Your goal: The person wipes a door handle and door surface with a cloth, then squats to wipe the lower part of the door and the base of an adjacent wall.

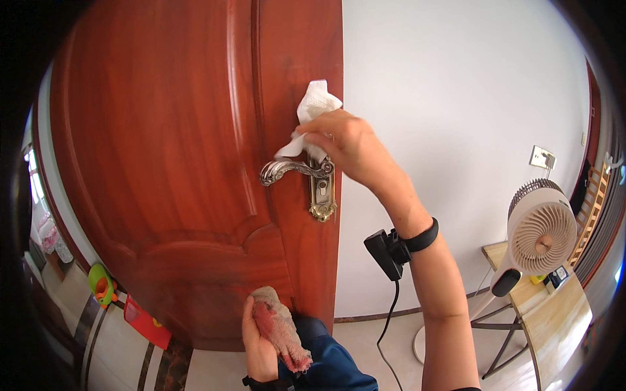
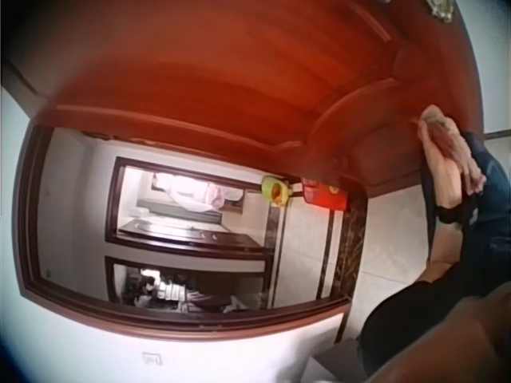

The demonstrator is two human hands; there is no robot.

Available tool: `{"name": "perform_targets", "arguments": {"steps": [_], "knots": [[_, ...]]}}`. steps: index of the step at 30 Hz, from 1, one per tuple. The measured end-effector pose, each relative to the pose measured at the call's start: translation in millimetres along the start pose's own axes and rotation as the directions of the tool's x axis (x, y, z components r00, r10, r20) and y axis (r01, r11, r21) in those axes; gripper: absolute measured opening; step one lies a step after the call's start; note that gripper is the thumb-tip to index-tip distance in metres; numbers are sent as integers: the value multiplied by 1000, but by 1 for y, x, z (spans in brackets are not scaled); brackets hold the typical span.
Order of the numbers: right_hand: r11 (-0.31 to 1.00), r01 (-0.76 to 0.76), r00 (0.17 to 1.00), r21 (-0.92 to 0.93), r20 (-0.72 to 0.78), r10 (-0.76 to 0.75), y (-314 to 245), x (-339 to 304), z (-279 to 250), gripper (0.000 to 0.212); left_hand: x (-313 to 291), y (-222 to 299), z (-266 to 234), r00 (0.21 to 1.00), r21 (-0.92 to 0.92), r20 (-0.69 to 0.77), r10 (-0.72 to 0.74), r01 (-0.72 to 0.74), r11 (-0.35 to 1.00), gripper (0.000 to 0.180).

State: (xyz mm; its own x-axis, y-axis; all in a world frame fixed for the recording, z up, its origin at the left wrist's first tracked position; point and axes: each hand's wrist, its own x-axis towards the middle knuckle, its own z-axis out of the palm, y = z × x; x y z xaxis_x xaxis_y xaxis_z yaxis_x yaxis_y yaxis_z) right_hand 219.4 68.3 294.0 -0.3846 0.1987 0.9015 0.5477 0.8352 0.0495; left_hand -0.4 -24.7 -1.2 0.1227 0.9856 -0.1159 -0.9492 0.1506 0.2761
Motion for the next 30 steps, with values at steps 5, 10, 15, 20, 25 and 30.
{"name": "perform_targets", "arguments": {"steps": [5,10,15,20,25,30], "knots": [[989,-1,991,-148,136,21,-1,-12,15,8,5,-8,3,993,-14,-118,29,-31,999,20],[957,-105,992,272,96,82,-25,-3,9,10,0,-7,15,977,14,-204,61,-59,998,21],[986,116,987,117,101,-128,-30,-19,47,12,-7,-7,19,972,70,-229,58,-43,997,21],[989,145,980,-24,-134,-147,-23,-47,39,22,1,-3,-2,979,65,-187,82,-71,995,20],[946,-320,761,53,-580,290,9,-52,-5,17,5,5,-4,982,13,-173,80,-79,997,19],[976,-215,918,-40,-349,188,23,-42,21,11,7,-2,-11,986,12,-166,12,-10,1000,21]]}}
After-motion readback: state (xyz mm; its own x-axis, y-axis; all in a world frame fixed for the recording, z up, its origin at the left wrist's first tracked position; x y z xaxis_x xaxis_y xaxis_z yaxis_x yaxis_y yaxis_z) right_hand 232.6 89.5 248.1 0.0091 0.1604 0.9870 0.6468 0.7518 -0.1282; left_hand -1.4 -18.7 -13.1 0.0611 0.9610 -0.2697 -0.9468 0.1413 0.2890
